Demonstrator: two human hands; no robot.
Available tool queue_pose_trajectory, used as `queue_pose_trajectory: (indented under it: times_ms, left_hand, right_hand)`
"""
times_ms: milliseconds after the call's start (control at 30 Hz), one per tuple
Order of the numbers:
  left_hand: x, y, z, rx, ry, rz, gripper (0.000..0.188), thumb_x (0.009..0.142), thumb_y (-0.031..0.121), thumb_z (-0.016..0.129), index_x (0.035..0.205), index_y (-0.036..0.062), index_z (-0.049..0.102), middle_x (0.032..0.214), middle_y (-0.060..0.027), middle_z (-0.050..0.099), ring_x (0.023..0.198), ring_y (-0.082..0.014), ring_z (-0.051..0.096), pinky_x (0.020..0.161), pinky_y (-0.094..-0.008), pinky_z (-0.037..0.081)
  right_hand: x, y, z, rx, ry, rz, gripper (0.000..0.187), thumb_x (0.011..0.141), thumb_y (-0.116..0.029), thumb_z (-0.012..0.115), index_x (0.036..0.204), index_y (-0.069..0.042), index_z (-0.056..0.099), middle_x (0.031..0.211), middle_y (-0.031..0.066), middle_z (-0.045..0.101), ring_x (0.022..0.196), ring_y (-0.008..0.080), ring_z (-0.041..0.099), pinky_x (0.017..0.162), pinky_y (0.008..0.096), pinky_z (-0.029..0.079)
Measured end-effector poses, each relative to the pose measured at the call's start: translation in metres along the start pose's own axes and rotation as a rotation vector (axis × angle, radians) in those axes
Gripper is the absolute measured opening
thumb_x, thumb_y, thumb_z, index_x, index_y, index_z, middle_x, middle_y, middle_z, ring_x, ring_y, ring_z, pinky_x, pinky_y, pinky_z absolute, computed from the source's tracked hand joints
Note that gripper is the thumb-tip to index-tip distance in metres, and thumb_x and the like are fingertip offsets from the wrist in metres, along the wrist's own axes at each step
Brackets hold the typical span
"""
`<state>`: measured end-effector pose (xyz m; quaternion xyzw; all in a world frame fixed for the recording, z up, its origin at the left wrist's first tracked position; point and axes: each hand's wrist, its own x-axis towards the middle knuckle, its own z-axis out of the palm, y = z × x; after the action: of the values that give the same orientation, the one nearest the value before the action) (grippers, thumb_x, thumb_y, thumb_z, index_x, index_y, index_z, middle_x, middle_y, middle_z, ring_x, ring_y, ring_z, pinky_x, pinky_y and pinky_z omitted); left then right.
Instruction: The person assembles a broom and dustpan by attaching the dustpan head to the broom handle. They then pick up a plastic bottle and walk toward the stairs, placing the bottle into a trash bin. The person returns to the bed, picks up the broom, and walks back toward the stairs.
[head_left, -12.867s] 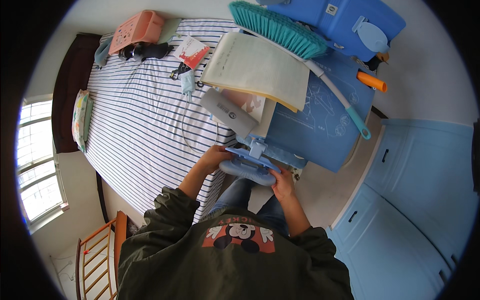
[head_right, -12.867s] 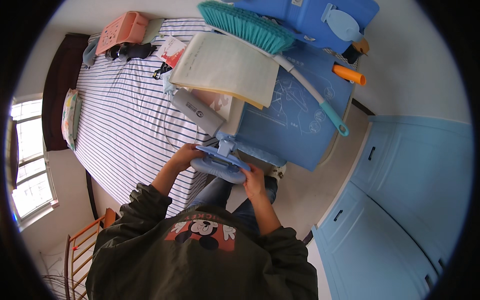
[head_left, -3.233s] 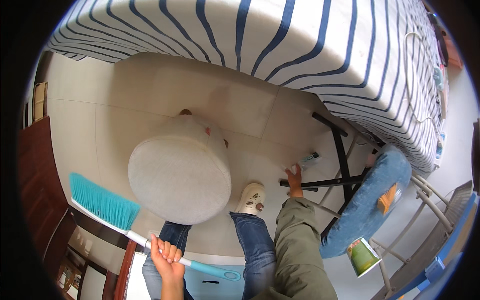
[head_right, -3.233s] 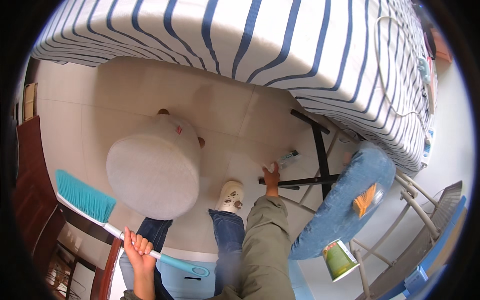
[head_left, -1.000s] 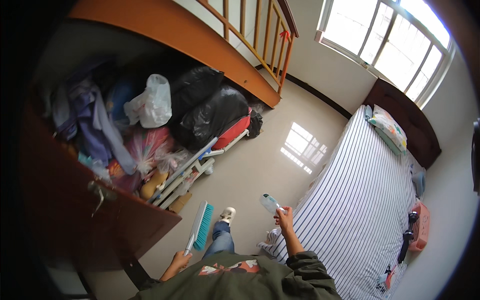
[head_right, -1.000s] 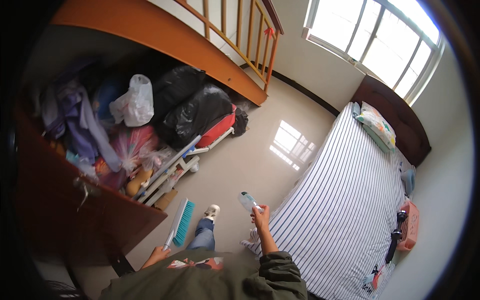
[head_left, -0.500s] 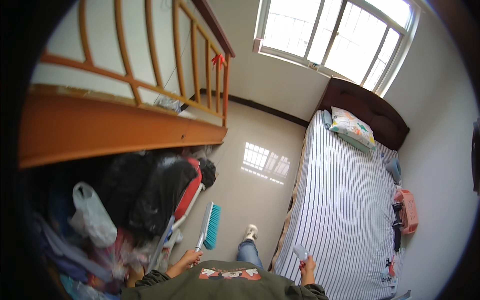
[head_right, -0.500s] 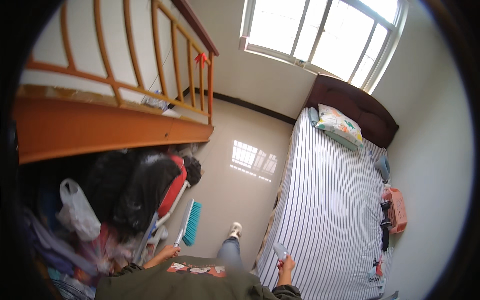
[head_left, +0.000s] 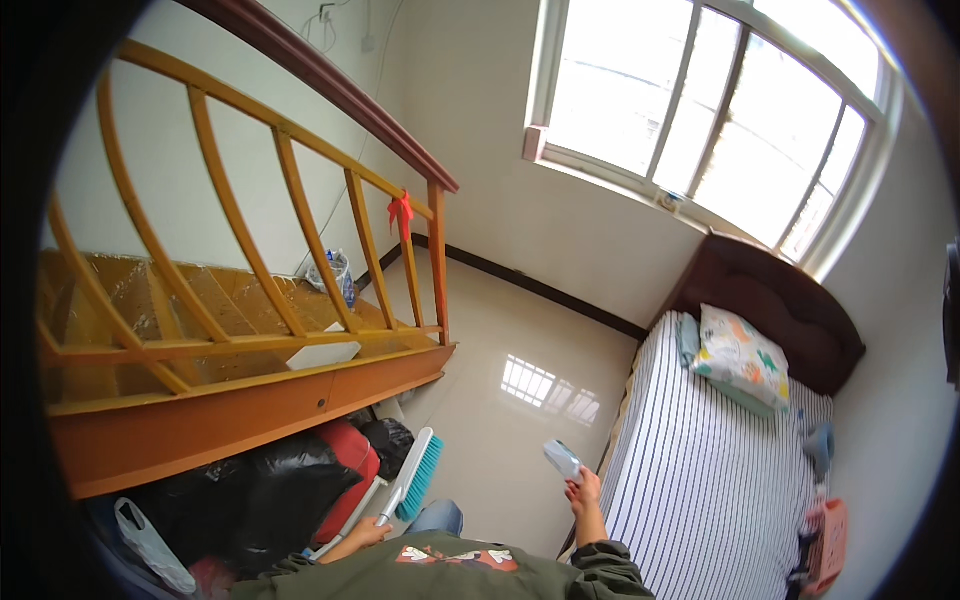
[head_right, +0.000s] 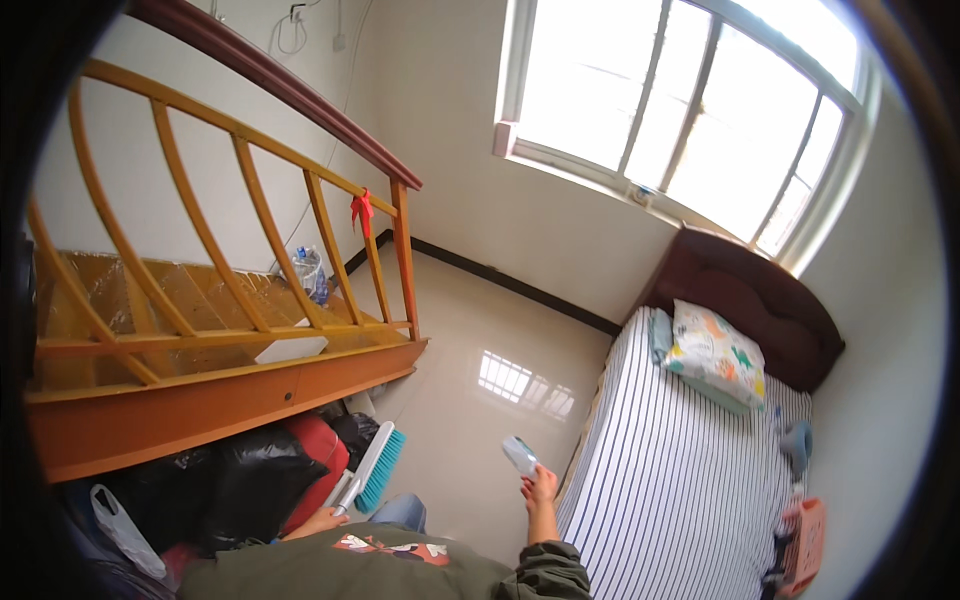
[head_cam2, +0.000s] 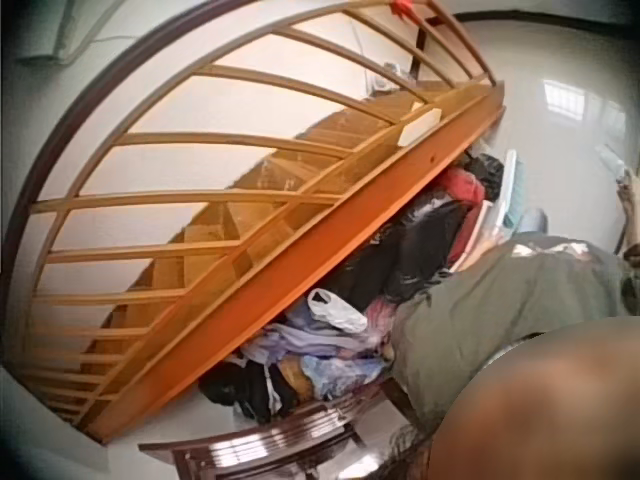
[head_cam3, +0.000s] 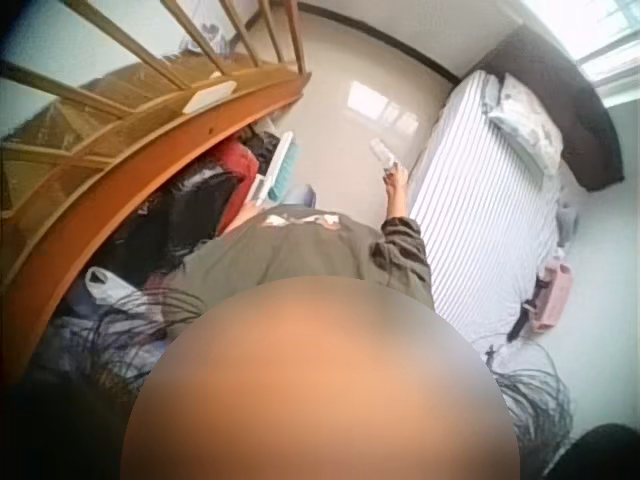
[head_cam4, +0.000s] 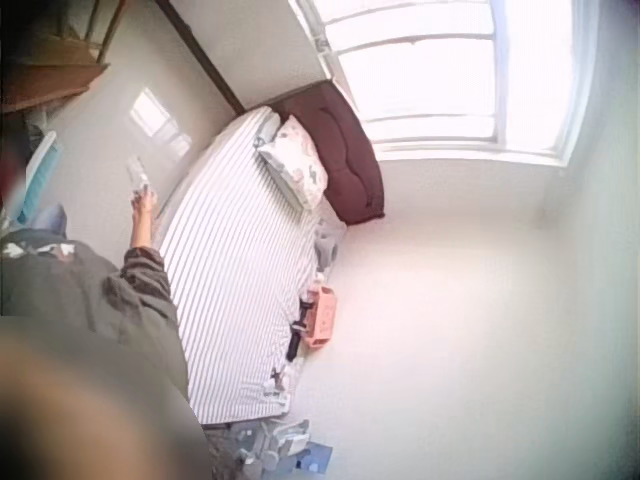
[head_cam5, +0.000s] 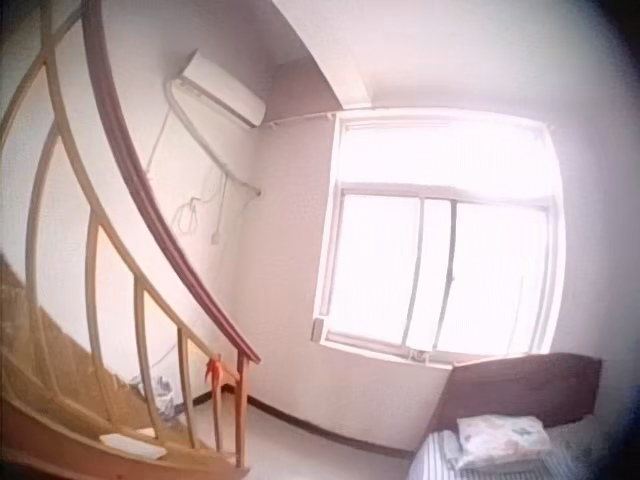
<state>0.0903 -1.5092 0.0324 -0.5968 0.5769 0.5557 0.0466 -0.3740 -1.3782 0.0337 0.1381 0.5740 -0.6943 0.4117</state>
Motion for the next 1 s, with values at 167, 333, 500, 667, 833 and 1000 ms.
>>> queue_pose_trajectory:
  times_ms: [167, 333, 500, 667, 833, 1000]
  left_hand:
    - [0.095, 0.111, -0.007, -0.087, -0.021, 0.008, 0.025, 0.08, 0.028, 0.063, 0.081, 0.0039, 0.057, 0.052, -0.002, 0.049, 0.039, -0.011, 0.042, 0.035, -0.0278, 0.032]
    - [0.223, 0.205, -0.017, -0.022, -0.049, 0.133, 0.025, 0.081, 0.026, 0.063, 0.073, 0.0027, 0.057, 0.051, -0.0033, 0.048, 0.037, -0.0126, 0.042, 0.033, -0.0292, 0.033]
    - [0.309, 0.335, -0.032, -0.375, -0.164, -0.034, 0.024, 0.083, 0.026, 0.061, 0.08, 0.0028, 0.053, 0.053, -0.0026, 0.042, 0.039, -0.0115, 0.036, 0.034, -0.0279, 0.029]
    - [0.378, 0.415, -0.056, -0.329, -0.093, -0.111, 0.026, 0.082, 0.028, 0.061, 0.083, 0.0035, 0.054, 0.053, -0.001, 0.042, 0.039, -0.0111, 0.037, 0.035, -0.0275, 0.029]
    - [0.442, 0.427, -0.044, -0.259, 0.052, -0.124, 0.029, 0.079, 0.033, 0.06, 0.079, 0.0041, 0.058, 0.052, -0.005, 0.049, 0.04, -0.0147, 0.047, 0.037, -0.03, 0.036]
    - [0.444, 0.492, -0.031, -0.205, 0.268, -0.184, 0.032, 0.076, 0.038, 0.059, 0.08, 0.0064, 0.061, 0.055, -0.0068, 0.055, 0.043, -0.0169, 0.052, 0.042, -0.0307, 0.042]
  right_hand:
    - [0.12, -0.067, 0.146, -0.054, -0.186, -0.031, 0.027, 0.082, -0.023, 0.059, 0.102, -0.014, 0.042, 0.07, 0.0099, 0.057, 0.051, 0.0137, 0.052, 0.04, 0.0233, 0.04]
    - [0.209, -0.115, 0.216, -0.211, -0.268, -0.003, 0.027, 0.08, -0.014, 0.061, 0.101, -0.015, 0.044, 0.08, 0.0049, 0.053, 0.061, 0.0185, 0.058, 0.043, 0.0252, 0.042]
    - [0.314, -0.198, 0.194, -0.121, -0.068, 0.016, 0.025, 0.079, -0.016, 0.061, 0.099, -0.018, 0.047, 0.079, 0.0066, 0.054, 0.062, 0.0213, 0.058, 0.042, 0.0262, 0.043]
    - [0.424, -0.273, 0.237, -0.179, 0.039, 0.045, 0.024, 0.078, -0.02, 0.062, 0.097, -0.018, 0.048, 0.073, 0.0073, 0.057, 0.053, 0.0176, 0.056, 0.04, 0.0236, 0.043]
    - [0.577, -0.341, 0.353, -0.317, -0.123, 0.064, 0.023, 0.077, -0.021, 0.063, 0.094, -0.018, 0.048, 0.075, 0.0066, 0.055, 0.055, 0.0192, 0.057, 0.041, 0.0253, 0.042]
    - [0.649, -0.371, 0.566, -0.501, -0.437, 0.08, 0.022, 0.077, -0.016, 0.064, 0.09, -0.016, 0.047, 0.068, 0.0064, 0.053, 0.051, 0.0176, 0.054, 0.037, 0.0229, 0.037]
